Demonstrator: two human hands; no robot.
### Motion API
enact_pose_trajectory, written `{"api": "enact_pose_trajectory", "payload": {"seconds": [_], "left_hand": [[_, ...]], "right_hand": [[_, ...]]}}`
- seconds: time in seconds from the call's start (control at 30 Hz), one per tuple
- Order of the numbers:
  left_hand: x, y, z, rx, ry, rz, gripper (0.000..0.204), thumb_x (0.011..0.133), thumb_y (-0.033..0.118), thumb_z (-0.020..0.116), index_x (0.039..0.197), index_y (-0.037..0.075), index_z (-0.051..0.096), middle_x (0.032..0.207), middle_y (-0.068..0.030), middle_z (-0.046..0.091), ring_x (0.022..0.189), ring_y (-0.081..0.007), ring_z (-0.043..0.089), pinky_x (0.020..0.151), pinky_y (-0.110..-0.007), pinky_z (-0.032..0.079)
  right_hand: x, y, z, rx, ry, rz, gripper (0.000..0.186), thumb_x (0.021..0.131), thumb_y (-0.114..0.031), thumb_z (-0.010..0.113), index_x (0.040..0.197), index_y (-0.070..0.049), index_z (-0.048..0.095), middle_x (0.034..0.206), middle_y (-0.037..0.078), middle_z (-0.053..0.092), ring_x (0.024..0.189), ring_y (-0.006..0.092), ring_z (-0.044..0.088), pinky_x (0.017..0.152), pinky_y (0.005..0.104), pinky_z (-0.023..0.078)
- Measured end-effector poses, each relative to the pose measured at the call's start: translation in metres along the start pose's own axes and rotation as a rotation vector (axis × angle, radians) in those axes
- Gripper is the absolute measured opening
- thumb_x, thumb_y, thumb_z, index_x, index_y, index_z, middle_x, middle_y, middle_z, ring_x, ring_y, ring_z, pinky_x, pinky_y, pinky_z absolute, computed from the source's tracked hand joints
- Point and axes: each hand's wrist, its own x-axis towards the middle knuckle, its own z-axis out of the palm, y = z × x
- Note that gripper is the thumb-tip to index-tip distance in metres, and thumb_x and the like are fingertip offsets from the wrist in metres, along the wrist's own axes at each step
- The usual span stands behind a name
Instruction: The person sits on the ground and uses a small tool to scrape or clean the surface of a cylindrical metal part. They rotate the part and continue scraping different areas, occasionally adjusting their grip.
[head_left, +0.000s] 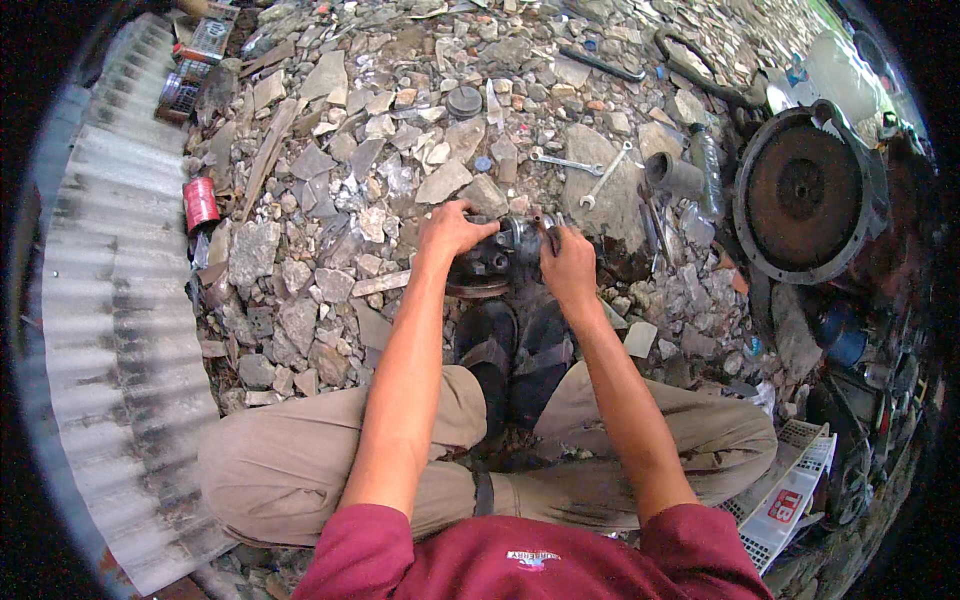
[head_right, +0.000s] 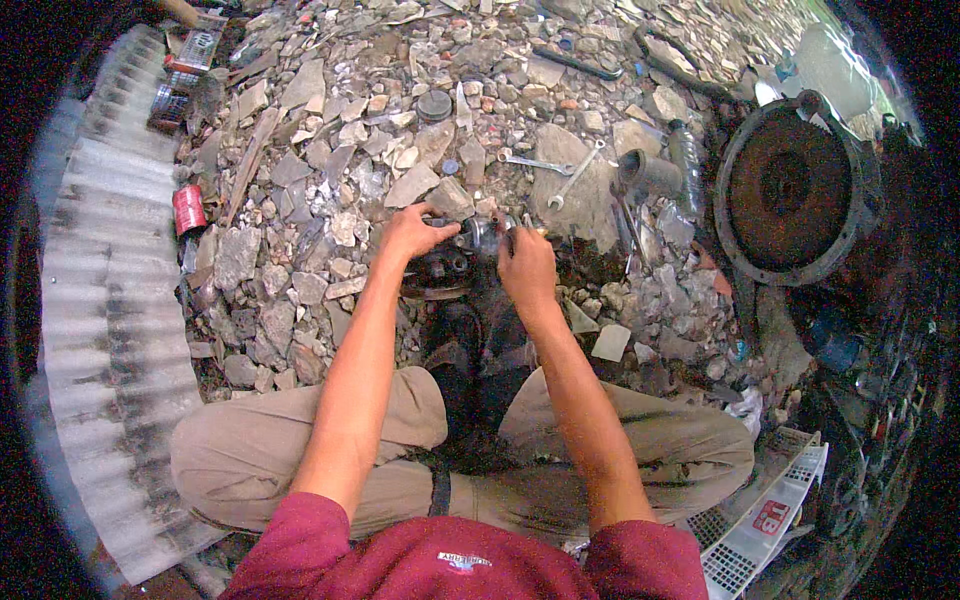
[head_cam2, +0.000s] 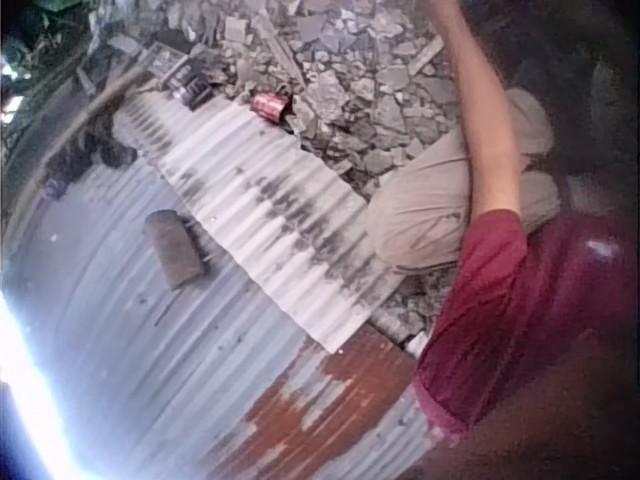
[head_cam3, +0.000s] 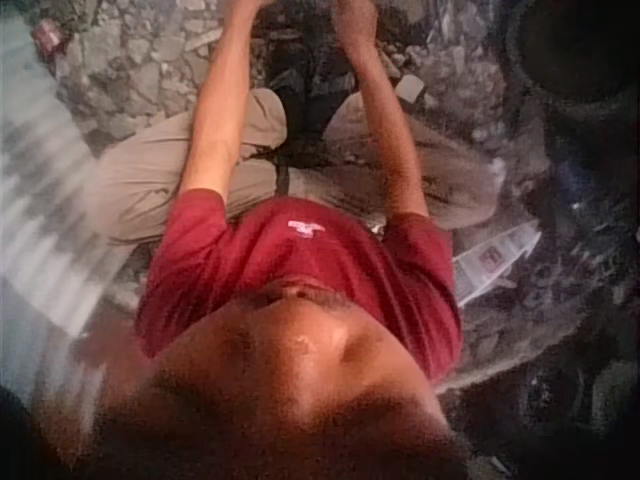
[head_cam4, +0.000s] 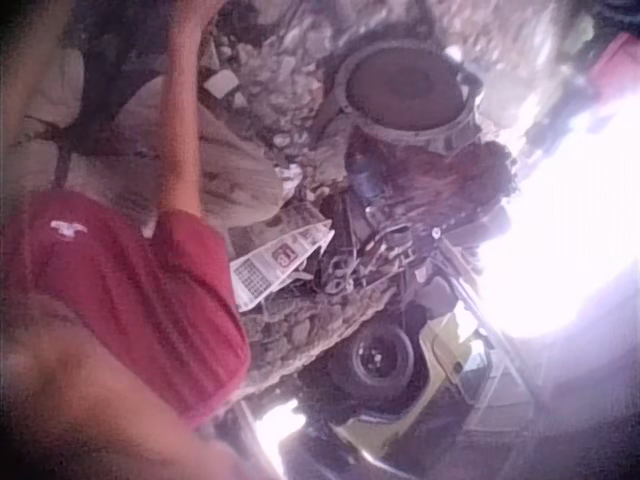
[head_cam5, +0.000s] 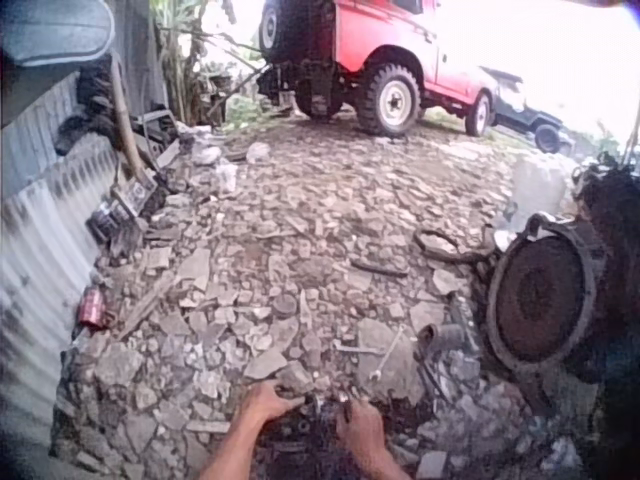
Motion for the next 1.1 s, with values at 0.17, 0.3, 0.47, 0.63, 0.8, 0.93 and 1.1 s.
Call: {"api": "enact_pose_trajectory", "payload": {"seconds": [0.17, 0.3, 0.47, 0.63, 0.8, 0.93, 1.1], "left_hand": [[-0.005, 0.017, -0.001, 0.008, -0.017, 0.004, 0.074, 0.064, 0.058, 0.081, 0.122, 0.013, 0.07, 0.119, -0.0143, 0.07, 0.114, -0.032, 0.065, 0.101, -0.044, 0.049], [-0.002, 0.004, 0.001, 0.029, 0.012, 0.003, 0.072, 0.066, 0.057, 0.081, 0.122, 0.013, 0.07, 0.12, -0.014, 0.07, 0.114, -0.0318, 0.065, 0.102, -0.044, 0.048], [0.0, 0.011, -0.002, -0.002, -0.023, 0.051, 0.072, 0.065, 0.059, 0.081, 0.119, 0.012, 0.071, 0.117, -0.0166, 0.071, 0.112, -0.0329, 0.066, 0.099, -0.043, 0.05], [-0.004, 0.005, 0.002, 0.012, 0.031, 0.052, 0.073, 0.065, 0.061, 0.08, 0.119, 0.012, 0.071, 0.115, -0.0189, 0.071, 0.111, -0.0343, 0.066, 0.098, -0.044, 0.05], [-0.003, 0.006, 0.004, 0.04, 0.078, 0.054, 0.071, 0.064, 0.061, 0.081, 0.117, 0.014, 0.072, 0.114, -0.0179, 0.071, 0.11, -0.034, 0.067, 0.097, -0.043, 0.05], [0.003, 0.01, 0.003, 0.007, 0.019, 0.052, 0.07, 0.064, 0.061, 0.081, 0.113, 0.013, 0.073, 0.113, -0.0169, 0.072, 0.109, -0.0335, 0.067, 0.097, -0.043, 0.051], [-0.001, 0.002, 0.002, 0.043, 0.025, 0.082, 0.068, 0.064, 0.06, 0.082, 0.114, 0.015, 0.073, 0.114, -0.0167, 0.071, 0.11, -0.033, 0.067, 0.097, -0.043, 0.051]], "right_hand": [[0.039, 0.015, 0.014, -0.112, 0.074, 0.027, 0.019, 0.088, -0.015, 0.066, 0.083, 0.003, 0.065, 0.082, 0.027, 0.064, 0.081, 0.0439, 0.064, 0.075, 0.0524, 0.05], [0.006, 0.002, -0.001, 0.008, 0.0, 0.009, 0.02, 0.088, -0.016, 0.066, 0.084, 0.003, 0.065, 0.084, 0.026, 0.064, 0.081, 0.0451, 0.062, 0.075, 0.0529, 0.049], [0.024, 0.007, 0.007, -0.065, 0.076, 0.035, 0.02, 0.087, -0.016, 0.067, 0.085, 0.004, 0.064, 0.085, 0.025, 0.064, 0.082, 0.0457, 0.062, 0.074, 0.053, 0.049], [0.016, 0.007, 0.006, -0.048, 0.056, 0.008, 0.02, 0.088, -0.017, 0.067, 0.087, 0.003, 0.066, 0.084, 0.025, 0.064, 0.08, 0.0439, 0.063, 0.073, 0.0522, 0.049], [0.014, 0.004, 0.012, 0.008, 0.079, 0.066, 0.021, 0.086, -0.017, 0.069, 0.088, 0.004, 0.067, 0.083, 0.026, 0.063, 0.08, 0.0446, 0.062, 0.072, 0.0523, 0.049], [0.039, 0.014, 0.012, -0.081, 0.04, 0.07, 0.021, 0.087, -0.016, 0.069, 0.087, 0.004, 0.067, 0.083, 0.027, 0.063, 0.079, 0.0457, 0.062, 0.072, 0.0521, 0.049], [-0.009, -0.001, 0.008, 0.047, 0.128, 0.043, 0.017, 0.088, -0.013, 0.068, 0.083, 0.003, 0.065, 0.081, 0.025, 0.063, 0.079, 0.0445, 0.062, 0.073, 0.0521, 0.049]]}}
